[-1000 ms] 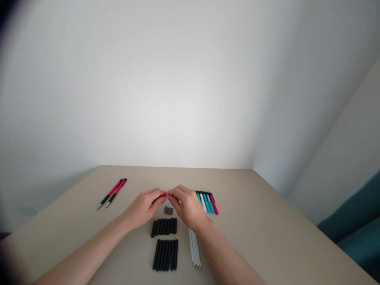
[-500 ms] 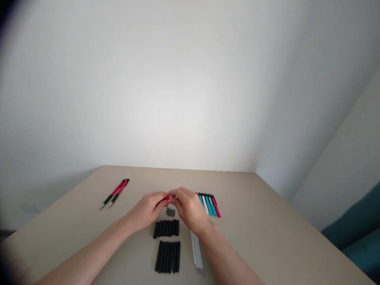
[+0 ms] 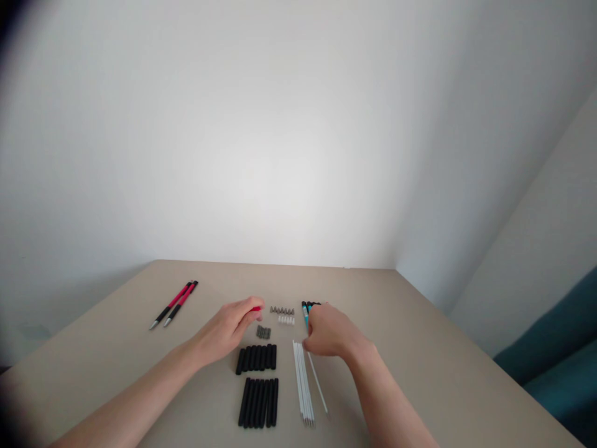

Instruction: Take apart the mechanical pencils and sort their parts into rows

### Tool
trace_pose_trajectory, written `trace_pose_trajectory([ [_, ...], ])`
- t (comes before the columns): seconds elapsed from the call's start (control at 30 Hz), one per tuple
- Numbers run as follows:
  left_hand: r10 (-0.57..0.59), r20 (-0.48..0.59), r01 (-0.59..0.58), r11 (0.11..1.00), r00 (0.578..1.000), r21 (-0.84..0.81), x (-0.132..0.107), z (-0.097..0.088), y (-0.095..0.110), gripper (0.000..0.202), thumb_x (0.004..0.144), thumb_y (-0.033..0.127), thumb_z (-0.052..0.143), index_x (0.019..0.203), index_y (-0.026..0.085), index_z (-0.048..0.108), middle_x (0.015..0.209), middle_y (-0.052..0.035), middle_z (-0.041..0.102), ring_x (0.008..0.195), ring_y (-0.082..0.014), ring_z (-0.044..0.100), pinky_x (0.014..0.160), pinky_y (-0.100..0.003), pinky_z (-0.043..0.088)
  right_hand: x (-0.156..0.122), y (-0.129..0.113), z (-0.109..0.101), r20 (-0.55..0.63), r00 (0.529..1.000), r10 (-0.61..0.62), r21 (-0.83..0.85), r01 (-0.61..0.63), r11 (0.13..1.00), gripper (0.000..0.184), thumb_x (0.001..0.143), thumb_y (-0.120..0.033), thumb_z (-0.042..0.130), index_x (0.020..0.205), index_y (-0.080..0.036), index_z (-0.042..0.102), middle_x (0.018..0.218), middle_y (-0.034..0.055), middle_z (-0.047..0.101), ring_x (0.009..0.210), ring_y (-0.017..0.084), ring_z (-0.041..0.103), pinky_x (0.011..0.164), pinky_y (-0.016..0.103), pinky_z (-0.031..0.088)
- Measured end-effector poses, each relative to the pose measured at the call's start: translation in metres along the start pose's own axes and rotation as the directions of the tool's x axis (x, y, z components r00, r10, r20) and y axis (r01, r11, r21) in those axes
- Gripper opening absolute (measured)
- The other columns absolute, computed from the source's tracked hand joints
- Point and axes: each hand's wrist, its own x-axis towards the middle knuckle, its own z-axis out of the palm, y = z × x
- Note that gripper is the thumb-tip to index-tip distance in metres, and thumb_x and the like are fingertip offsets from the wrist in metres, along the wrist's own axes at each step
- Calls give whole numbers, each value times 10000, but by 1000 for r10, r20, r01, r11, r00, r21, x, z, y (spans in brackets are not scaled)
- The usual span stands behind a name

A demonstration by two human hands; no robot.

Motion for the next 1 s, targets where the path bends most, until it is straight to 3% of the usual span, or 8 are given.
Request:
trace_pose_trajectory([
  [0.13,-49,-7,50,998,999,42,0,-1,2,182,939,241,323,1022,202,480,745,0,587,679,-137,546,647,-241,415,-3,2,4,205,979,8,93,-27,995,140,553,-157,553,480,-179,670,490,49,641,459,155,566,406,219,340],
  [0.27,-22,9,21,996,1000,86,0,0,1,157,916,207,368,920,197,525,791,-20,594,719,-146,541,665,-249,415,-2,4,7,194,981,20,106,-41,994,143,540,-140,540,448,-174,644,486,53,636,460,157,564,393,220,326],
  [0.43,16,25,-18,995,1000,99,0,2,0,166,904,172,396,913,194,561,848,-33,610,778,-149,552,692,-245,427,-1,-4,2,102,994,-33,154,17,988,135,578,-128,512,498,-168,613,468,11,606,428,114,506,422,206,311],
  [0.63,32,47,-37,994,998,101,1,2,2,165,903,191,428,939,196,589,862,-35,629,795,-155,570,704,-248,443,-3,-29,-5,-202,959,-198,90,220,971,115,638,-128,506,616,-188,602,586,-13,620,529,100,489,508,201,300],
  [0.8,80,74,-84,995,994,56,1,3,5,199,914,204,425,1038,211,582,960,-36,650,883,-156,586,785,-255,451,-3,-39,-1,-264,930,-256,44,277,960,123,653,-134,509,666,-197,614,637,-5,645,586,117,529,571,216,315],
  [1.0,109,79,-113,992,991,56,0,4,7,195,916,206,424,998,207,601,920,-32,658,850,-150,592,770,-251,457,-1,-43,3,-286,919,-272,1,284,959,116,706,-152,531,731,-208,630,669,-2,665,619,135,571,589,228,314],
])
